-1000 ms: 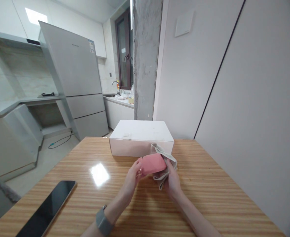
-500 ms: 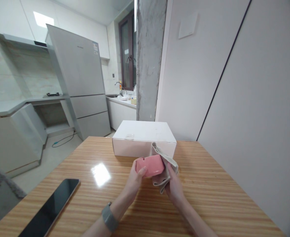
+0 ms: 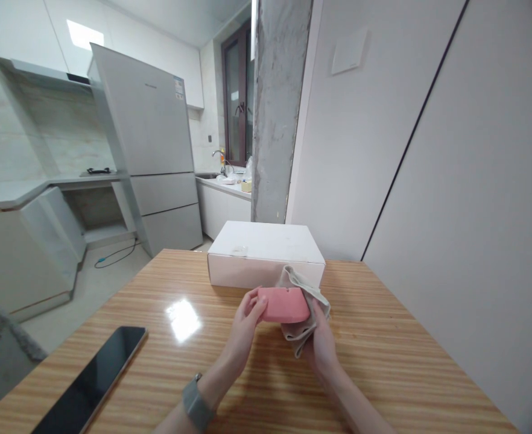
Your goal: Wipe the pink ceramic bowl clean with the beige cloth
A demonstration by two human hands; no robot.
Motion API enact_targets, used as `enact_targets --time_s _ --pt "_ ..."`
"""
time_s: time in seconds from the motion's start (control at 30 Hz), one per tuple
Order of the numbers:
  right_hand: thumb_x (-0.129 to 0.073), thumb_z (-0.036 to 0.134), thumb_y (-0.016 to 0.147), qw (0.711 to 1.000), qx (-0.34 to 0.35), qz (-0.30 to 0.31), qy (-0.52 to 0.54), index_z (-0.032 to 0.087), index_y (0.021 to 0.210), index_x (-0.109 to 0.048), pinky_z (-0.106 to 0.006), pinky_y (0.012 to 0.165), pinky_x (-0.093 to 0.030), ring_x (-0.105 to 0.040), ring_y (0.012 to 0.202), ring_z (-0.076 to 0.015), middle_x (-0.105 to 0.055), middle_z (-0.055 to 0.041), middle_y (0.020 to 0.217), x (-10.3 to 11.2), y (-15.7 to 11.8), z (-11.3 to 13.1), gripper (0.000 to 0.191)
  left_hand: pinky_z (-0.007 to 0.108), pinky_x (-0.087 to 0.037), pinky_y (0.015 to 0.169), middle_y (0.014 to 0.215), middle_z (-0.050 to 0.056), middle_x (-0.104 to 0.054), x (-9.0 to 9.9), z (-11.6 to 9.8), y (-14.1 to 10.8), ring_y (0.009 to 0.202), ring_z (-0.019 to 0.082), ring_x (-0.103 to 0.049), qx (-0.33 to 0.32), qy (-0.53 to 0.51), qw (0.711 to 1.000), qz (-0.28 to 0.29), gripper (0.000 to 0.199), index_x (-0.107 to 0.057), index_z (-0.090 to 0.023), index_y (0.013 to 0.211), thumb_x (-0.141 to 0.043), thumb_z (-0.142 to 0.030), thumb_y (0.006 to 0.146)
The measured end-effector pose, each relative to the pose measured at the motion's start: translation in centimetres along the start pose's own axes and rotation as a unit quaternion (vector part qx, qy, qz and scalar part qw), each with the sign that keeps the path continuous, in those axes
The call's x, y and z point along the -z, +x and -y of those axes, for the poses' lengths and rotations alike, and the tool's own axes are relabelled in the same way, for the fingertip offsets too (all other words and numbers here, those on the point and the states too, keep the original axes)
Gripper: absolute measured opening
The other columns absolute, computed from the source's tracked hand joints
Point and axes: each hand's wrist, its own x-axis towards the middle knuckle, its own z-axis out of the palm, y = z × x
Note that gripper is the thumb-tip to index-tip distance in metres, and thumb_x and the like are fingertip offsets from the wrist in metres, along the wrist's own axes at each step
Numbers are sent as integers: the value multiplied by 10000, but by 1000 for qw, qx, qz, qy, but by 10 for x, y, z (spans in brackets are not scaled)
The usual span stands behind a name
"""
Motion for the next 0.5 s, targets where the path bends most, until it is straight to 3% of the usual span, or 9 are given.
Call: enact_targets --time_s 0.13,0.23,0.4,0.5 --pt "-727 448 694 997 -73 8 -4 200 960 -690 -324 636 -570 -696 732 -221 -754 -18 795 2 -3 3 365 349 -427 961 1205 154 -628 -2 3 -5 1134 274 -563 10 -4 1000 8 763 -477 -144 1299 -787 -384 645" --pt "-711 463 716 995 -89 10 -32 194 935 -690 -338 574 -568 -700 713 -248 -753 -37 757 6 -3 3 347 374 -430 970 1266 183 -584 -2 8 -7 1166 292 -543 36 -30 998 38 828 -404 -126 1348 -780 -365 650" --pt "-707 501 703 997 -64 32 -36 187 913 -705 -334 640 -570 -702 778 -251 -756 -42 779 4 -1 4 378 404 -457 945 1242 196 -592 -1 11 -4 1118 301 -577 13 -39 999 31 902 -332 -136 1385 -786 -357 637" --pt "-717 463 710 997 7 24 -69 217 906 -710 -317 791 -546 -678 919 -232 -753 -19 820 9 -4 0 315 404 -476 924 1229 181 -600 2 12 0 1100 301 -588 -7 -13 1000 9 872 -354 -157 1367 -791 -355 639"
